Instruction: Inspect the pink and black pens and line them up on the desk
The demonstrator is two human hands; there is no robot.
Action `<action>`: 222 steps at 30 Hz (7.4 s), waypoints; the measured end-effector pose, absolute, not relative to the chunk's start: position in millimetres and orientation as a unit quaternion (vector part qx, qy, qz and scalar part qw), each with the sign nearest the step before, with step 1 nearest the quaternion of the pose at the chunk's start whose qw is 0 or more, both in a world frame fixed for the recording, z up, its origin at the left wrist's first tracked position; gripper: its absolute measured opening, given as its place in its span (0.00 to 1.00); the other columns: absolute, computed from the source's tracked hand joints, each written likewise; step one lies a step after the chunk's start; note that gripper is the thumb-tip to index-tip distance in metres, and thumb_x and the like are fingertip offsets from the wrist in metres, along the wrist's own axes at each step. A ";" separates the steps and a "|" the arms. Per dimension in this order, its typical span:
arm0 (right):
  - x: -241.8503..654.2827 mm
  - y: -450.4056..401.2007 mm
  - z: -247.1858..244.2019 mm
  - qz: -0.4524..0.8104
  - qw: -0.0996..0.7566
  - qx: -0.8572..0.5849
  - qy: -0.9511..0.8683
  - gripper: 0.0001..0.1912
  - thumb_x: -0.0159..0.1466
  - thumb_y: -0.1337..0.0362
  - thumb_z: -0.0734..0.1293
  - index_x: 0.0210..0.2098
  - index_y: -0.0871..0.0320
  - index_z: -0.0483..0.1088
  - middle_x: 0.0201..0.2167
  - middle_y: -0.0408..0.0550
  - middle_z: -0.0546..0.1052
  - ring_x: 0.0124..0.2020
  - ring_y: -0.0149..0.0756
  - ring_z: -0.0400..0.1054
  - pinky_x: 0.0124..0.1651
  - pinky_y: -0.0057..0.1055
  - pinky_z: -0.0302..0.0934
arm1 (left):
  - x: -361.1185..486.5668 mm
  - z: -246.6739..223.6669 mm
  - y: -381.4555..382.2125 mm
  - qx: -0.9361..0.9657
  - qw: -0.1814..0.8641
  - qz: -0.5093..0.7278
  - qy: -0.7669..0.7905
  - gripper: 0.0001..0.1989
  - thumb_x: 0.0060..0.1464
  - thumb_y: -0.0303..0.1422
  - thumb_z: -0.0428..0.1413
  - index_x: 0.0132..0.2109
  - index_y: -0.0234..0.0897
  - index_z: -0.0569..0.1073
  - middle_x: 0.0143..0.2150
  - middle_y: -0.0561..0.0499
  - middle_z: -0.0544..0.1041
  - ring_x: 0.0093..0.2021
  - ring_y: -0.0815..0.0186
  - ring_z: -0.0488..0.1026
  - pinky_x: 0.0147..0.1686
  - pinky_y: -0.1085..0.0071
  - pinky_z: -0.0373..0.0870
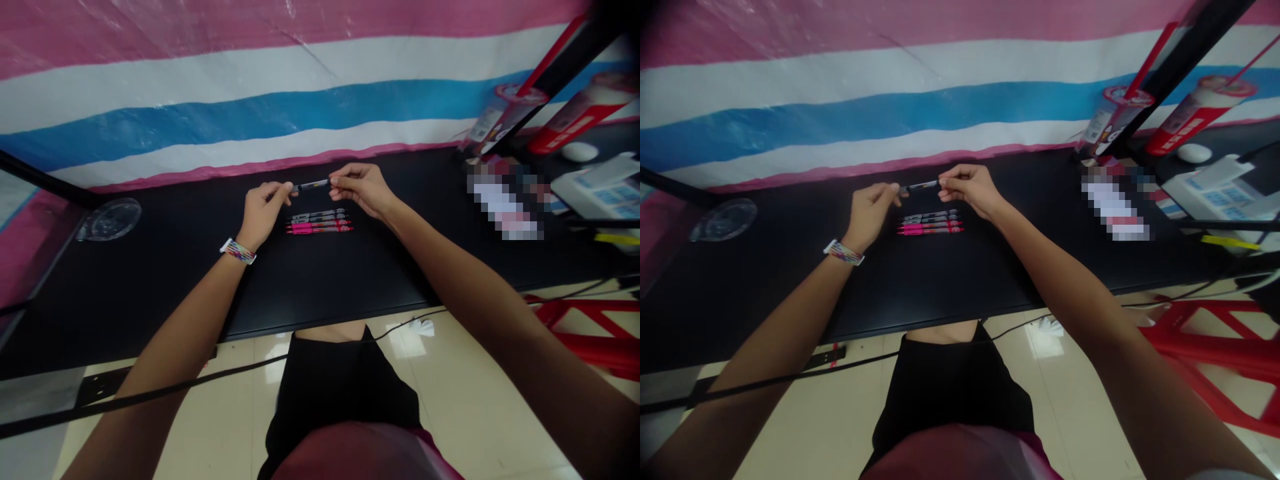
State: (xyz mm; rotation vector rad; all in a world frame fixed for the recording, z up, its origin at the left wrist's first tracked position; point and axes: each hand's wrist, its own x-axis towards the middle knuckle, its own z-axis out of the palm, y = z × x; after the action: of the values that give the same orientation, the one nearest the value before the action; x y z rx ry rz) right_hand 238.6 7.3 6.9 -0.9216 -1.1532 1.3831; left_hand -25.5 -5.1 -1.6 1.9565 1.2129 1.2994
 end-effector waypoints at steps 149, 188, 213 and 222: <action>242.7 8.9 11.6 0.704 0.502 -0.314 -0.392 0.15 0.66 0.54 0.72 0.46 0.57 0.79 0.33 0.47 0.81 0.31 0.34 0.74 0.34 0.28 0.72 | -23.7 -3.6 0.3 0.679 0.254 0.544 0.422 0.15 0.62 0.48 0.71 0.45 0.42 0.88 0.43 0.47 0.89 0.46 0.57 0.85 0.53 0.60 0.82; 234.9 5.2 13.4 0.687 0.526 -0.309 -0.395 0.17 0.70 0.49 0.75 0.48 0.55 0.77 0.32 0.45 0.80 0.30 0.32 0.71 0.33 0.28 0.71 | -22.8 -1.8 -1.5 0.665 0.280 0.544 0.428 0.16 0.61 0.49 0.71 0.43 0.40 0.87 0.38 0.48 0.86 0.40 0.60 0.83 0.45 0.64 0.79; 256.6 4.8 0.9 0.207 0.430 -0.390 -0.788 0.11 0.63 0.67 0.70 0.42 0.56 0.86 0.41 0.51 0.88 0.40 0.45 0.79 0.49 0.42 0.72 | -37.7 5.3 -13.3 0.709 0.307 0.439 0.459 0.12 0.60 0.43 0.69 0.45 0.40 0.87 0.46 0.46 0.89 0.48 0.55 0.84 0.54 0.57 0.80; 266.2 5.8 7.7 0.182 0.340 -0.373 -0.844 0.13 0.60 0.69 0.71 0.42 0.55 0.87 0.39 0.49 0.85 0.44 0.48 0.76 0.54 0.45 0.68 | -37.4 6.8 -14.4 0.782 0.233 0.342 0.466 0.07 0.61 0.36 0.64 0.44 0.43 0.87 0.45 0.47 0.88 0.48 0.53 0.81 0.59 0.51 0.74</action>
State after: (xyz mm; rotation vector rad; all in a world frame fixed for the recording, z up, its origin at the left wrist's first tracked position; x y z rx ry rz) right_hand 266.2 5.8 7.7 -0.9704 -2.1966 0.4744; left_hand -37.4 -14.4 6.8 2.1485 1.2799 0.9390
